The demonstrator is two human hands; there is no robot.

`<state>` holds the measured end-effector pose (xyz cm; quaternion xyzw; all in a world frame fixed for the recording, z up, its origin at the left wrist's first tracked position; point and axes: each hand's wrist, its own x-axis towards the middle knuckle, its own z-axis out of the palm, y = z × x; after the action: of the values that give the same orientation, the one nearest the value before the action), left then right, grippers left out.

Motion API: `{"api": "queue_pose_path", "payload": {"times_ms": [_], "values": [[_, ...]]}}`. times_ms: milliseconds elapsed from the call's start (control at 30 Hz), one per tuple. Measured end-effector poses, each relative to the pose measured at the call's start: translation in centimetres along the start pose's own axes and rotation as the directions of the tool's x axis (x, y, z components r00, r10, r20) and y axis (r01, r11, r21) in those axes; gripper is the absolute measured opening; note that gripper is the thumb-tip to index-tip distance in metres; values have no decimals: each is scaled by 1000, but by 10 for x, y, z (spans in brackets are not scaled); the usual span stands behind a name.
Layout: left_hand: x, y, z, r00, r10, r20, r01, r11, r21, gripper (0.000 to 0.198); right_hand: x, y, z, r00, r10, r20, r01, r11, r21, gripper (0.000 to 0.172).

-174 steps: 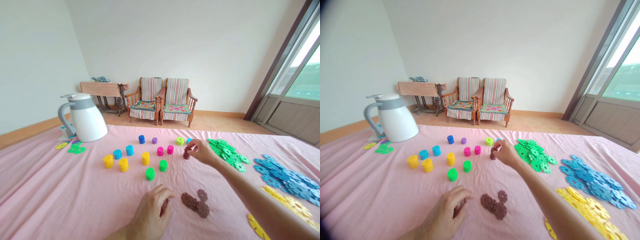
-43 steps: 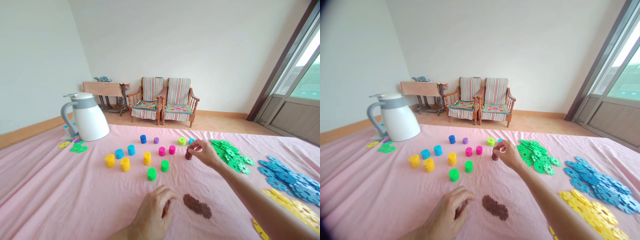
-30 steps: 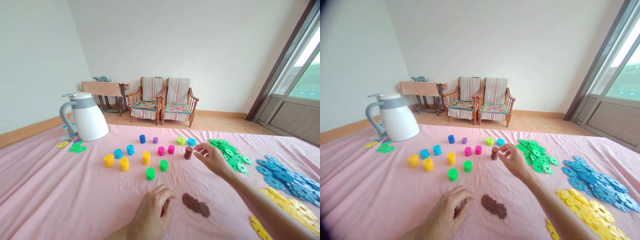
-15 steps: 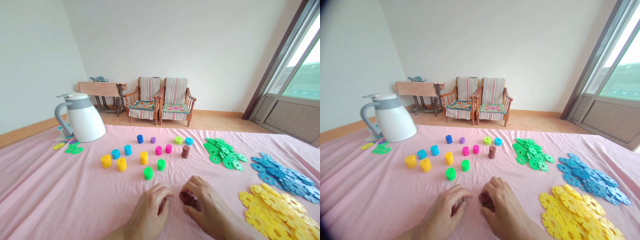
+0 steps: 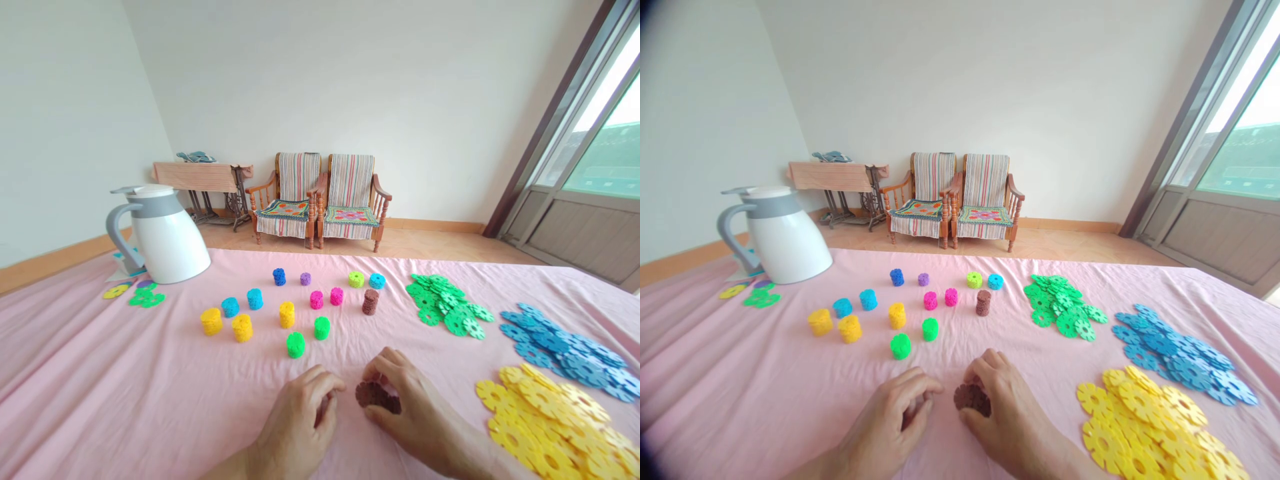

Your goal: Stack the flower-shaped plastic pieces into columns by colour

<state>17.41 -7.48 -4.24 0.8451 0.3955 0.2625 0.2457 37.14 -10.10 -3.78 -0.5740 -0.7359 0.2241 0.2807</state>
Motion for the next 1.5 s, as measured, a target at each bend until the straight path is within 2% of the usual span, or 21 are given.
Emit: {"api": "queue_pose_path", "payload": {"times_ms": [200, 500, 633, 767, 867, 1000, 1167, 1300, 1433, 1500], "values": [[0, 3, -2, 1000, -9, 10, 9, 1000, -5, 32, 1, -2, 0, 1000, -12, -4, 12, 1000, 9, 15], [2, 3, -1, 1000, -12, 2, 12, 1000, -10, 34, 5, -3, 1, 996, -35, -87, 35, 999, -7, 13], [1, 1, -1, 1000, -5, 8, 5, 1000, -25, 33, 30, 11, -15, 976, -61, -210, 48, 996, -69, 5], [-1, 0, 1, 1000, -17, 17, 17, 1000, -20, 30, 71, 33, -36, 930, -55, -364, -5, 987, -162, 11], [-2, 0, 1, 1000, -14, 19, 15, 1000, -13, 28, 96, 46, -45, 908, 12, -418, -86, 984, -159, 16], [-2, -1, 1, 1000, -10, 21, 10, 1000, -9, 30, 112, 53, -47, 909, 24, -417, -98, 983, -156, 17], [-1, -3, 2, 1000, 1, 14, -1, 1000, -4, 33, 117, 51, -45, 917, 21, -398, -94, 982, -164, 15], [0, -3, 2, 1000, -2, 16, 2, 1000, -7, 34, 115, 48, -50, 920, 19, -393, -92, 982, -166, 20], [0, -3, 2, 1000, -4, 11, 5, 1000, -10, 34, 102, 41, -59, 911, 35, -411, -100, 985, -138, 26], [-1, -2, 1, 1000, -2, 12, 2, 1000, -16, 33, 91, 37, -62, 925, 28, -379, -84, 988, -132, 24]]}}
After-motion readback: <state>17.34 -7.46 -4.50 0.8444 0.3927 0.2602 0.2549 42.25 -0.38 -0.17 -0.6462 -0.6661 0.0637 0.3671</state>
